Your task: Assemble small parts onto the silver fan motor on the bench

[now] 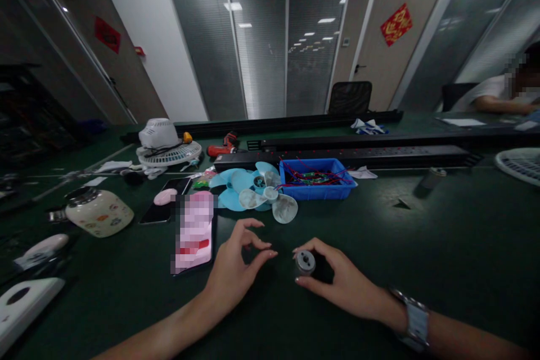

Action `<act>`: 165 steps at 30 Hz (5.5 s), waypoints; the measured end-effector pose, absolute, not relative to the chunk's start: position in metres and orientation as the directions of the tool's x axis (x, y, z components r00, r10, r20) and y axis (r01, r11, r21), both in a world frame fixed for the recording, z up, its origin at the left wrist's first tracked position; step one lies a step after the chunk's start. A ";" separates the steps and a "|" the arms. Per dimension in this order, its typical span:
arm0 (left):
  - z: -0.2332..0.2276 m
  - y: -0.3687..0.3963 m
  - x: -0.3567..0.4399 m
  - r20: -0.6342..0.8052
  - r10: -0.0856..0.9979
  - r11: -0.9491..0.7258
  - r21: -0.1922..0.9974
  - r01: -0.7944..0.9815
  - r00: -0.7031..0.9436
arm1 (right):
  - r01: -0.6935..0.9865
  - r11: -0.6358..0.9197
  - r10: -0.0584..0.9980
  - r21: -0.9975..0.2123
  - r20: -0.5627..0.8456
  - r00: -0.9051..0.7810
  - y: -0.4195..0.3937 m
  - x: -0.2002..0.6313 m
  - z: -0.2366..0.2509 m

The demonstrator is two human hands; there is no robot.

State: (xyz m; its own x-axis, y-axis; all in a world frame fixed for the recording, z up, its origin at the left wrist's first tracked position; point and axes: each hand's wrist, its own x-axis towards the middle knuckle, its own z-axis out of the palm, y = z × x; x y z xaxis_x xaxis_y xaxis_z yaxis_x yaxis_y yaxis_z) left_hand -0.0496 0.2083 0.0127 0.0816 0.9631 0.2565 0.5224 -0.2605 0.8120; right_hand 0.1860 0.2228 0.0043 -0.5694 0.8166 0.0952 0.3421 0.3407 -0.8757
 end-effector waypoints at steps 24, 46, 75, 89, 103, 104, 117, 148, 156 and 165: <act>0.029 0.208 -0.014 0.335 0.925 -0.377 0.739 0.558 0.181 | 0.291 0.387 0.805 -0.875 0.166 -0.570 0.223 0.186 0.001; 0.031 0.208 -0.006 0.302 0.911 -0.406 0.767 0.497 0.279 | 0.288 0.380 0.805 -0.879 0.161 -0.571 0.223 0.185 -0.001; 0.023 0.214 -0.001 0.335 0.894 -0.407 0.884 0.227 0.299 | 0.300 0.415 0.807 -0.859 0.194 -0.558 0.224 0.184 -0.007; -0.007 0.200 -0.012 0.297 0.858 -0.429 0.863 0.267 0.419 | 0.079 0.361 0.845 -0.929 0.290 -0.450 0.229 0.194 -0.002; -0.005 0.203 -0.003 0.193 0.930 -0.288 0.912 0.293 0.314 | 0.295 0.384 0.848 -0.875 0.209 -0.487 0.228 0.188 0.024; -0.004 0.202 -0.002 0.195 0.928 -0.292 0.910 0.295 0.319 | 0.294 0.389 0.849 -0.873 0.216 -0.482 0.229 0.189 0.025; -0.005 0.195 -0.004 0.266 0.932 -0.353 0.827 0.439 0.247 | 0.519 0.550 0.787 -0.654 0.196 -0.585 0.257 0.249 -0.005; -0.013 0.200 -0.004 0.332 0.904 -0.417 0.824 0.383 0.270 | 0.302 0.527 0.798 -0.794 0.340 -0.497 0.231 0.179 0.028; -0.013 0.199 -0.004 0.339 0.902 -0.422 0.822 0.383 0.267 | 0.279 0.574 0.758 -0.770 0.369 -0.538 0.231 0.182 0.026; -0.014 0.199 -0.004 0.345 0.903 -0.422 0.821 0.384 0.256 | 0.293 0.532 0.813 -0.794 0.384 -0.437 0.232 0.182 0.027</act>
State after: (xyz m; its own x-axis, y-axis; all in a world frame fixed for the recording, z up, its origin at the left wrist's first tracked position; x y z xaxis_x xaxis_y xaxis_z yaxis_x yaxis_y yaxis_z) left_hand -0.0040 0.1995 -0.0142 0.2561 0.9031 0.3448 0.3842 -0.4224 0.8209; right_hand 0.1819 0.2321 0.0268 -0.4369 0.8134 0.3841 0.2931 0.5324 -0.7941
